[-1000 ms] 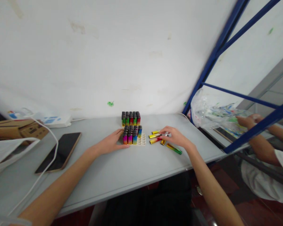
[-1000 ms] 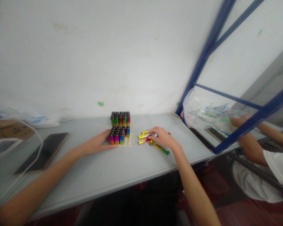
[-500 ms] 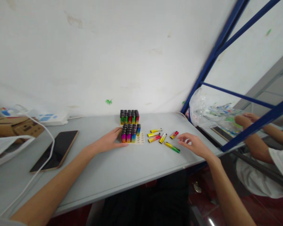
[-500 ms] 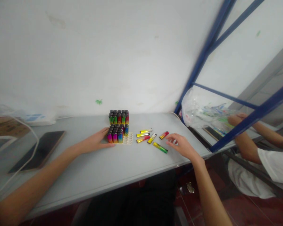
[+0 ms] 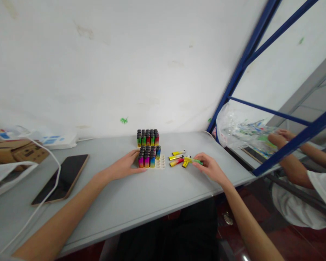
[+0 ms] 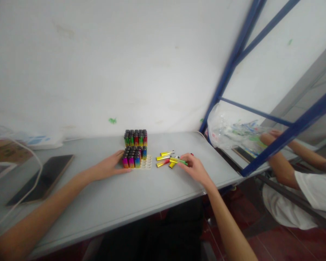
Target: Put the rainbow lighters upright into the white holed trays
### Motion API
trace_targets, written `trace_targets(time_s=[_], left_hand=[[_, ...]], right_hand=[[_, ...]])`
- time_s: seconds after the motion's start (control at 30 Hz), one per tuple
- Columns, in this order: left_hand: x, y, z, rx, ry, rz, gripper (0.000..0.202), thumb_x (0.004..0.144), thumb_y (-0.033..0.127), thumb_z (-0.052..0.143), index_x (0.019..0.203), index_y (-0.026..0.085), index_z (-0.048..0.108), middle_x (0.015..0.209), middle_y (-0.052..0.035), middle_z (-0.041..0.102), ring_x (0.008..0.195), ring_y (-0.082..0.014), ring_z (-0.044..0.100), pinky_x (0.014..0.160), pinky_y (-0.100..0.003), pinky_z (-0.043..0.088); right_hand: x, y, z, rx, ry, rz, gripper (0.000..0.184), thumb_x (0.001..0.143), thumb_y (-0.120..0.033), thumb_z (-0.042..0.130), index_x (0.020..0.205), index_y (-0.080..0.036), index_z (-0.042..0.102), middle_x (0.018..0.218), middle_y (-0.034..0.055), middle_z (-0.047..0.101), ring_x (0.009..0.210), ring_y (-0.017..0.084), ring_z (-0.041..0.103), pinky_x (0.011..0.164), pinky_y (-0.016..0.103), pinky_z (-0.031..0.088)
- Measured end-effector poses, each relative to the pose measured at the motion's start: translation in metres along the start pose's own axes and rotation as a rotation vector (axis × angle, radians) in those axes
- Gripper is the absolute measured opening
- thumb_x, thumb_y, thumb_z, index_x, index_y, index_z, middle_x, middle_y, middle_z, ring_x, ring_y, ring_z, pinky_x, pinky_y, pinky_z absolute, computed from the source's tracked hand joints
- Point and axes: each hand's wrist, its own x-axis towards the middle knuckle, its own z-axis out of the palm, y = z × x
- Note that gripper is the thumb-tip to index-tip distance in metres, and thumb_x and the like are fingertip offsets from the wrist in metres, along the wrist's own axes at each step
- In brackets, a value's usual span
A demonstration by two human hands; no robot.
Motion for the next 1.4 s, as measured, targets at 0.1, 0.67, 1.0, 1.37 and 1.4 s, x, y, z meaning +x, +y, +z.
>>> trace_targets(time_s=[0.1,0.67,1.0,1.37,1.4], left_hand=[[0.000,-0.003,0.002,-0.007,0.012,0.003,0.095,0.094,0.083,0.077,0.163,0.019,0.062,0.171,-0.0197,0.062,0.157,-0.0453,0.061,0.141,-0.058,0.042],[-0.003,0.003,0.002,-0.013,0.036,0.033,0.089,0.096,0.073,0.081,0.165,0.020,0.060,0.169,-0.0191,0.065,0.156,-0.0422,0.063,0.139,-0.056,0.045],[-0.002,0.003,0.001,-0.010,0.034,0.028,0.092,0.095,0.076,0.080,0.167,0.021,0.060,0.172,-0.0168,0.063,0.157,-0.0440,0.062,0.140,-0.054,0.044],[-0.002,0.003,0.002,-0.009,0.028,0.027,0.090,0.096,0.077,0.078,0.164,0.020,0.061,0.169,-0.0176,0.065,0.156,-0.0427,0.062,0.139,-0.054,0.045],[-0.002,0.003,0.002,-0.013,0.028,0.029,0.090,0.096,0.077,0.078,0.163,0.020,0.061,0.168,-0.0174,0.065,0.156,-0.0429,0.063,0.139,-0.054,0.045]], right_hand=[[0.020,-0.017,0.026,0.230,0.088,-0.001,0.057,0.084,-0.076,0.091,0.103,-0.024,0.077,0.081,0.0015,0.067,0.072,0.020,0.061,0.068,0.034,0.053],[0.094,-0.057,0.137,0.340,0.047,-0.017,0.072,0.090,-0.097,0.062,0.076,-0.029,0.045,0.063,-0.0074,0.035,0.057,0.014,0.032,0.052,0.029,0.028],[0.085,-0.045,0.142,-0.031,0.220,-0.116,0.052,0.097,-0.068,0.051,0.066,-0.029,0.037,0.063,-0.0039,0.038,0.066,0.017,0.037,0.064,0.032,0.027],[0.078,-0.049,0.136,-0.073,0.200,-0.151,0.053,0.098,-0.068,0.051,0.066,-0.029,0.037,0.062,-0.0045,0.038,0.065,0.017,0.039,0.066,0.033,0.030],[0.078,-0.049,0.136,-0.085,0.198,-0.152,0.051,0.098,-0.066,0.051,0.066,-0.029,0.037,0.062,-0.0044,0.038,0.065,0.017,0.039,0.066,0.033,0.029]])
